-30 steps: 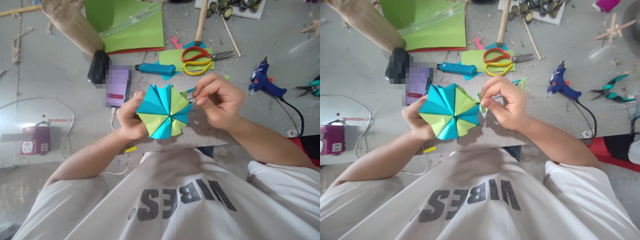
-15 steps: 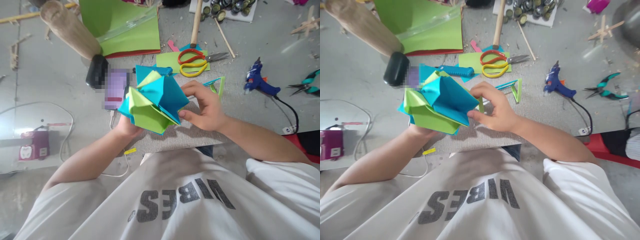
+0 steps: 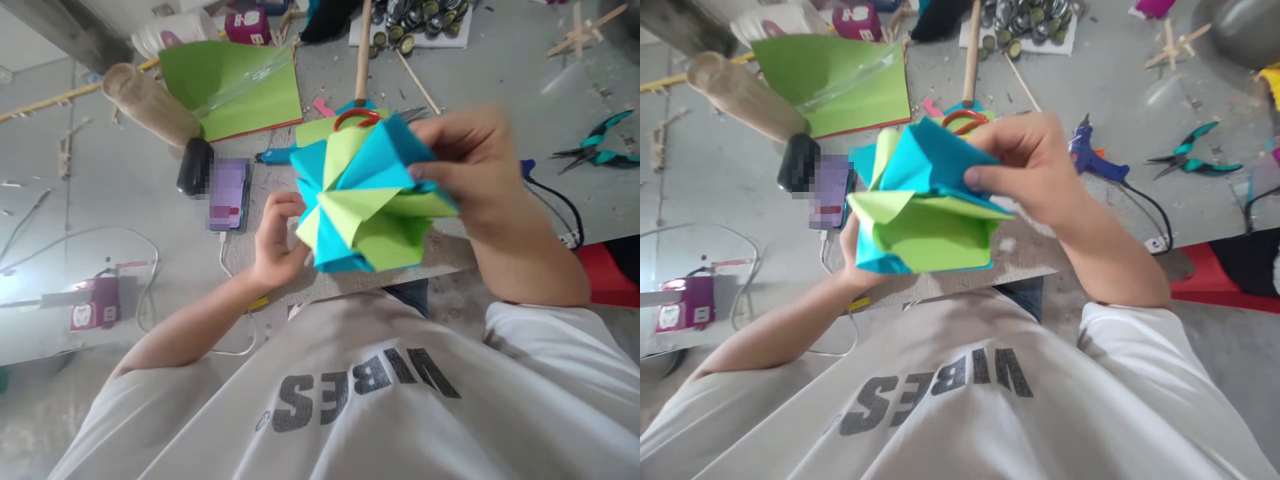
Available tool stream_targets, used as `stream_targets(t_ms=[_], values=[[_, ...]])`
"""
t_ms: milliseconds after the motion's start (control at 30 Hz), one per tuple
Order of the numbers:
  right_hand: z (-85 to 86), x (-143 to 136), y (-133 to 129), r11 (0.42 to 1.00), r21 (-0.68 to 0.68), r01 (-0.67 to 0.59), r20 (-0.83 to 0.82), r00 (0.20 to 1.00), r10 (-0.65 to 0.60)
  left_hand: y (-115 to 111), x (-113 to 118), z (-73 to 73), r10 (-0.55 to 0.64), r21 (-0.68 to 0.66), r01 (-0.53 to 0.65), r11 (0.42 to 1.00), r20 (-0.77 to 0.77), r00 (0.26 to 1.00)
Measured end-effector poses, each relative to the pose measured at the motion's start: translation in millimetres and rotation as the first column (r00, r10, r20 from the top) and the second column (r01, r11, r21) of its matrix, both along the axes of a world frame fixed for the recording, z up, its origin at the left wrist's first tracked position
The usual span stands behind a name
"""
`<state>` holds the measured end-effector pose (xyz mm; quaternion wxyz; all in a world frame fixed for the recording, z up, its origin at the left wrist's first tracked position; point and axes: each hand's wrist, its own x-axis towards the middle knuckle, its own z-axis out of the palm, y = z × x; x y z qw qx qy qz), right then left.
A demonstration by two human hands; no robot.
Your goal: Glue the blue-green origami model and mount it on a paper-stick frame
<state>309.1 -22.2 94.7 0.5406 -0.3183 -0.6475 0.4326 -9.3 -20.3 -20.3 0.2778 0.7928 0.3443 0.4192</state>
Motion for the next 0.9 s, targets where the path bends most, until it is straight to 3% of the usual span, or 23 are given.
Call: stream_targets(t_ms=[33,100,167,233,333,433,533,700,900], values=[[9.4,9.9,2.0,0.999,-0.015,0.045,-0.024,0.999,-0.045,-2.7,6.5,4.1,0.002,0.087,0.000,0.996,-0.021,1.000],[24.9,30.1,6.3,0.992,0.021,0.126,-0.010,0.992,-0.126,-4.6,16.9,12.4,0.056,0.278,0.006,0.960,-0.216,0.975],[33.9,49.2,11.4,0.978,0.135,0.156,0.044,0.986,-0.164,0.1,24.4,20.1,0.124,0.389,0.056,0.920,-0.424,0.897],[36.2,65.4,17.2,0.958,0.253,0.139,0.074,0.984,-0.163,11.3,31.8,26.3,0.097,0.399,0.156,0.903,-0.545,0.832],[31.7,82.8,25.2,0.943,0.318,0.103,0.130,0.980,-0.150,33.0,45.2,32.8,-0.084,0.330,0.368,0.869,-0.635,0.768],[25.1,92.3,29.9,0.924,0.381,0.002,0.290,0.949,-0.121,48.4,56.8,36.8,-0.123,0.291,0.353,0.889,-0.590,0.798],[21.6,94.2,30.1,0.898,0.434,-0.075,0.416,0.901,-0.125,49.4,60.0,35.8,-0.074,0.226,0.191,0.955,-0.443,0.894],[20.4,79.6,22.9,0.897,0.427,-0.114,0.524,0.840,-0.142,35.5,57.1,21.2,-0.025,-0.050,0.017,0.999,-0.166,0.986],[15.0,55.1,26.3,0.919,0.366,-0.144,0.572,0.814,-0.100,35.1,63.7,11.9,-0.038,-0.179,0.043,0.983,0.034,0.999]])
